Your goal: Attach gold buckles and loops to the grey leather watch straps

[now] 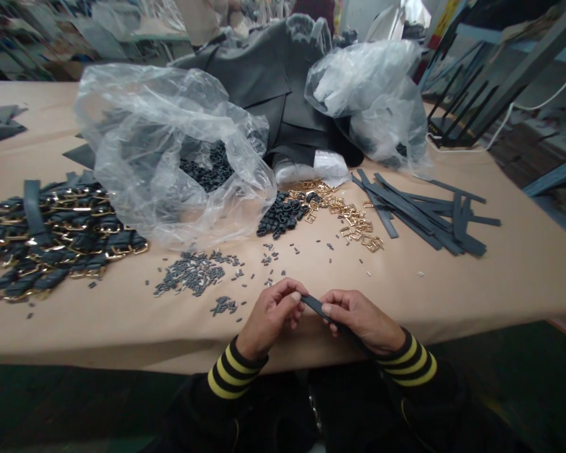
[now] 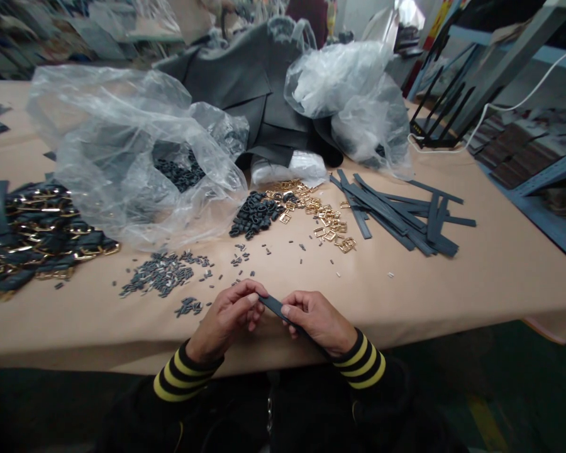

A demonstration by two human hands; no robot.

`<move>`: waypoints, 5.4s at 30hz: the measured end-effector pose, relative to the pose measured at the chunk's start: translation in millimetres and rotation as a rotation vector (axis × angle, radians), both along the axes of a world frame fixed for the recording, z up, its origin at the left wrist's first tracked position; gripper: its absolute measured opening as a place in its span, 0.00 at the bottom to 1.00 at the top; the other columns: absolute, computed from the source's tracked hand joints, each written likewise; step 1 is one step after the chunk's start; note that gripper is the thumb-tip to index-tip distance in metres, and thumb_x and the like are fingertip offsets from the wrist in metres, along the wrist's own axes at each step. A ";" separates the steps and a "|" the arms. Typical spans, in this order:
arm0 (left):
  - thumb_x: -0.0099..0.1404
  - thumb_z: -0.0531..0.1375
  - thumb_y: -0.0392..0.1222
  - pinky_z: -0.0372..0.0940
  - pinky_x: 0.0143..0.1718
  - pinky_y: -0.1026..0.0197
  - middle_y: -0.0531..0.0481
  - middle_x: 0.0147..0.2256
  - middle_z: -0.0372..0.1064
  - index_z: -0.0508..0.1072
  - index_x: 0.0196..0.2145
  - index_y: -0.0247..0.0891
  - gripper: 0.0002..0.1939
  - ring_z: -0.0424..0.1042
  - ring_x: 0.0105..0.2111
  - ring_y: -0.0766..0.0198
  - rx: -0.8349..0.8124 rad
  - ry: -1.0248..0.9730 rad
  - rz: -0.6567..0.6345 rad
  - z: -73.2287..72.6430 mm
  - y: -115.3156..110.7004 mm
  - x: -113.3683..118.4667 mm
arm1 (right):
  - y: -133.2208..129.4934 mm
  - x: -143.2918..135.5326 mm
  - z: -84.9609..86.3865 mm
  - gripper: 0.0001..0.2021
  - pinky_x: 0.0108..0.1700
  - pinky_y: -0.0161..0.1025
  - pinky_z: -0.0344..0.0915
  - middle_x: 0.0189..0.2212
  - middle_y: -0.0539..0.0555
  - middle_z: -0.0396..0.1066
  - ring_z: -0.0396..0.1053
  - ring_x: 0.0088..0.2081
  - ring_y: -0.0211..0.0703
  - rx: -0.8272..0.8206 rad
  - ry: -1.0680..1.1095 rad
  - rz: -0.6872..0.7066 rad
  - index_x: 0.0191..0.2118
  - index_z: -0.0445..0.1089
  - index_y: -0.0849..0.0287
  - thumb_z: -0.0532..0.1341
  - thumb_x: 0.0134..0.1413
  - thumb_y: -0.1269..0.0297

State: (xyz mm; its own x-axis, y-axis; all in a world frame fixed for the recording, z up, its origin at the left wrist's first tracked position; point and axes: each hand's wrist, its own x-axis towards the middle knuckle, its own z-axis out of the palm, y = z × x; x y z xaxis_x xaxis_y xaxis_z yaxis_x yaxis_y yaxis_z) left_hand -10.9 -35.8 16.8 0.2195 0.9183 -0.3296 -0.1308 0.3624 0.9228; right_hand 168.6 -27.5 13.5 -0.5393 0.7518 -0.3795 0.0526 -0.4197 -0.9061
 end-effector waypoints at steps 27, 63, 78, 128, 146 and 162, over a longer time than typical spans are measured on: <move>0.63 0.50 0.40 0.65 0.35 0.59 0.45 0.30 0.71 0.69 0.33 0.34 0.10 0.70 0.32 0.61 0.234 0.313 -0.037 -3.1 0.4 5.8 | 7.3 -10.7 1.8 0.11 0.24 0.32 0.62 0.24 0.50 0.66 0.64 0.22 0.34 0.132 -0.004 -0.019 0.33 0.61 0.61 0.56 0.53 0.58; 0.59 0.57 0.39 0.68 0.31 0.64 0.49 0.27 0.72 0.69 0.34 0.36 0.05 0.72 0.27 0.66 0.265 0.280 0.114 -3.5 7.6 4.4 | 9.4 -12.6 15.0 0.11 0.26 0.33 0.51 0.18 0.46 0.58 0.56 0.22 0.34 0.514 -0.434 0.001 0.25 0.59 0.60 0.51 0.57 0.64; 0.57 0.58 0.44 0.60 0.22 0.67 0.55 0.22 0.62 0.67 0.27 0.35 0.09 0.63 0.21 0.70 0.173 0.264 0.036 -2.1 6.2 31.1 | -2.6 -16.4 -2.9 0.16 0.27 0.33 0.57 0.20 0.46 0.61 0.62 0.23 0.36 0.424 -0.316 -0.145 0.43 0.56 0.61 0.43 0.61 0.54; 0.57 0.59 0.47 0.48 0.06 0.76 0.56 0.17 0.66 0.59 0.29 0.37 0.13 0.57 0.07 0.77 -0.148 -0.366 -0.253 -7.0 7.9 31.1 | 8.2 12.1 -0.9 0.14 0.18 0.27 0.52 0.21 0.48 0.65 0.56 0.17 0.28 0.261 -0.025 0.023 0.32 0.64 0.63 0.57 0.51 0.55; 0.54 0.62 0.36 0.61 0.24 0.73 0.55 0.24 0.65 0.67 0.35 0.33 0.11 0.63 0.21 0.76 -0.176 -0.356 0.096 -0.5 1.2 25.3 | -8.5 7.7 12.0 0.02 0.29 0.33 0.56 0.22 0.48 0.64 0.63 0.24 0.37 0.707 -0.497 -0.048 0.29 0.62 0.58 0.55 0.51 0.70; 0.60 0.55 0.36 0.66 0.28 0.65 0.51 0.29 0.66 0.73 0.39 0.36 0.11 0.67 0.24 0.70 0.384 0.389 -0.123 31.8 6.1 22.7 | -12.2 11.0 -0.9 0.07 0.18 0.27 0.55 0.26 0.49 0.66 0.59 0.18 0.29 0.182 -0.071 -0.071 0.36 0.58 0.61 0.49 0.58 0.62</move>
